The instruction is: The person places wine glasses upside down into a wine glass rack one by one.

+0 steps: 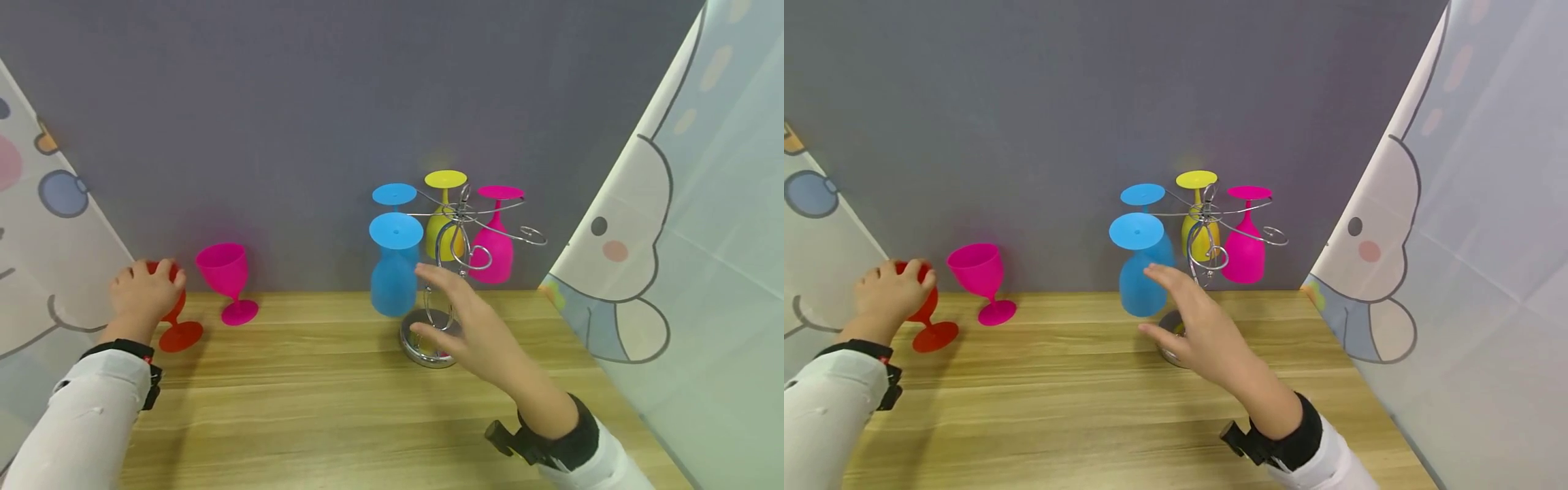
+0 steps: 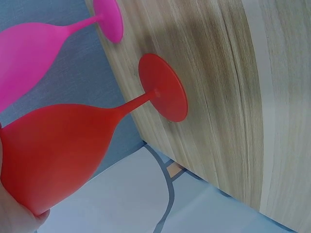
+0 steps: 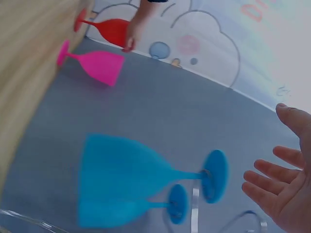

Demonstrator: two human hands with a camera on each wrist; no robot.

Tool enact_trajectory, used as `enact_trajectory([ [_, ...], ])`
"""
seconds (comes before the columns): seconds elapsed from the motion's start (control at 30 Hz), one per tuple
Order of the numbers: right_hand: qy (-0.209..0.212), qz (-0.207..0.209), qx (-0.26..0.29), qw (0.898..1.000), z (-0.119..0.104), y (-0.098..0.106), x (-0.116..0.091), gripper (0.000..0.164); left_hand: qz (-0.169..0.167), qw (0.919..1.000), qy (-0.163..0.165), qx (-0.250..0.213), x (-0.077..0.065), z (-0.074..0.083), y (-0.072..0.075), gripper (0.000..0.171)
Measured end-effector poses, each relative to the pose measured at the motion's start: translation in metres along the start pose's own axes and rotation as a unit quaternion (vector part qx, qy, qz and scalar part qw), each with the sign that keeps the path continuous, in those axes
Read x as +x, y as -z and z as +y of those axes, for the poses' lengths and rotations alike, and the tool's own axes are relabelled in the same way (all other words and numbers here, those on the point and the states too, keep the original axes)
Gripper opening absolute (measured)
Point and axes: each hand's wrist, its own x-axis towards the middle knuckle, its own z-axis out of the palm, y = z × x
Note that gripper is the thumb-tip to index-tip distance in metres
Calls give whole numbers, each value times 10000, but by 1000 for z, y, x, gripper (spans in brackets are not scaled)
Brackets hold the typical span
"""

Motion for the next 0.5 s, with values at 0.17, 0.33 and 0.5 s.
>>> enact_trajectory([
  [0.17,637,541,-22,9965,-2,25,16,63,33,10000,-50,-33,0,0,0,51],
  [0.33,649,691,-310,9950,-4,53,34,57,27,10000,-13,-22,2,-1,2,51],
  [0.5,206,452,-716,9962,3,75,59,57,1,10000,45,5,2,-3,3,51],
])
